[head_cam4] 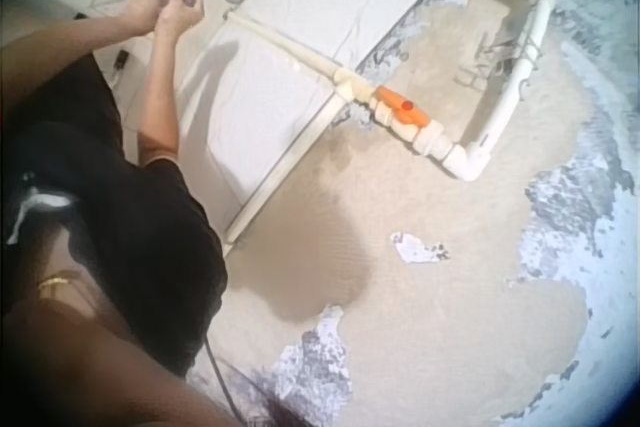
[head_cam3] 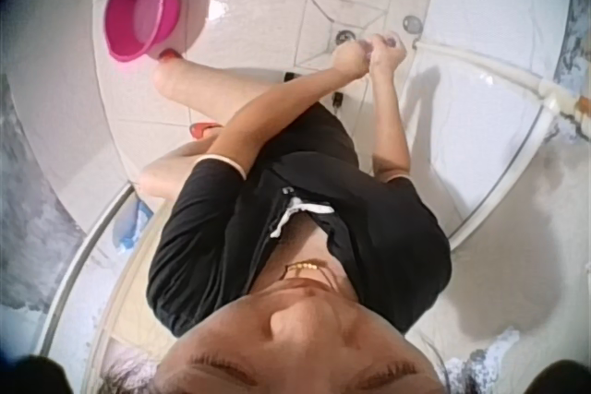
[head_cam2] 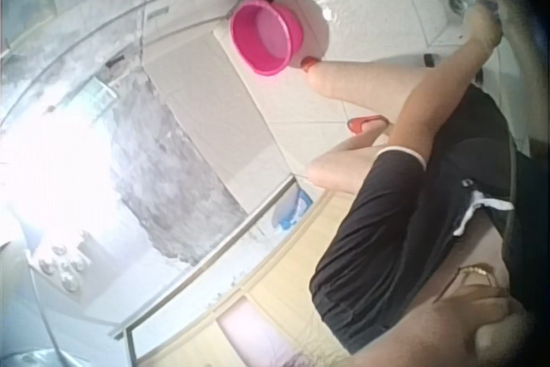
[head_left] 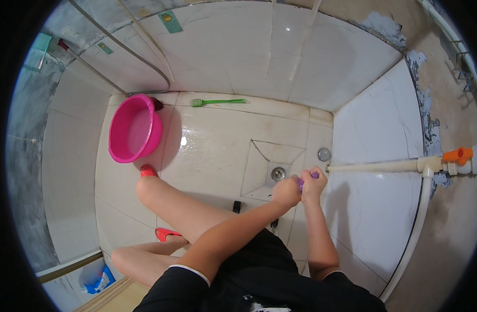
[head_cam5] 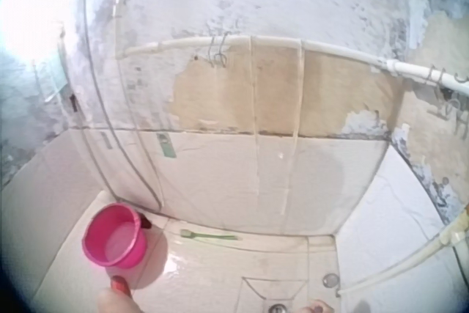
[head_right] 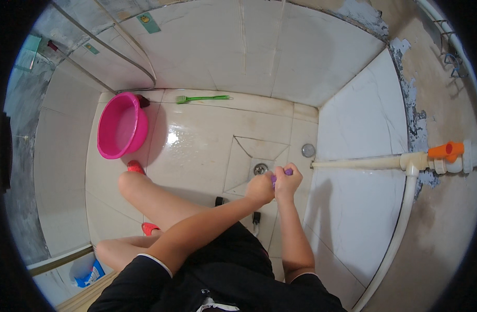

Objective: The person wipes the tiled bathroom floor around a drain using a purple cloth, rinses the cloth in a pink basin, and refills the basin from a tap.

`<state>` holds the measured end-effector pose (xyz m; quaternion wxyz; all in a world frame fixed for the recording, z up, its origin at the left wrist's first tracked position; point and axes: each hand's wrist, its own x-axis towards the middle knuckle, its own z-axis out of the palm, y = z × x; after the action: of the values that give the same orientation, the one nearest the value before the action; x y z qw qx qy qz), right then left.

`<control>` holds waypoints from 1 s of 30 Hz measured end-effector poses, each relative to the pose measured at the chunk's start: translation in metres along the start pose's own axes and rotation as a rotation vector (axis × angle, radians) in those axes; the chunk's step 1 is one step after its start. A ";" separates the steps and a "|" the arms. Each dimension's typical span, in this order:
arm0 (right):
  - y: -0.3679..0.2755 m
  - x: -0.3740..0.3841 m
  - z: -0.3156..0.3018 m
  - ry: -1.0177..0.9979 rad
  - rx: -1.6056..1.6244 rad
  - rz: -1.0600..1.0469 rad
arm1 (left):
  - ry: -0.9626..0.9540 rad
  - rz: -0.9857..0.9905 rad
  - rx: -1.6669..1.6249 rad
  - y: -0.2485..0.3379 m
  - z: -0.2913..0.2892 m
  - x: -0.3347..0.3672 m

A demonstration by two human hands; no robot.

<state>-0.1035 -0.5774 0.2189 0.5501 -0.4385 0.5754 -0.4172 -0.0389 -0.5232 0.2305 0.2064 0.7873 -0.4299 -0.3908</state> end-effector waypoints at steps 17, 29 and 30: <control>-0.080 -0.038 0.056 -0.295 0.339 0.257 | -0.072 0.292 -0.578 -0.014 -0.137 -0.032; -0.149 -0.237 0.302 -1.032 0.076 -0.343 | 0.567 0.291 -1.056 -0.173 -0.361 -0.230; -0.153 -0.266 0.325 -1.076 0.043 -0.388 | 0.683 0.337 -1.066 -0.200 -0.368 -0.241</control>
<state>0.2306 -0.3615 0.4224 0.6878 -0.6754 0.1145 -0.2401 0.2780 -0.2158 0.4281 0.7516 0.5790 -0.2049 -0.2407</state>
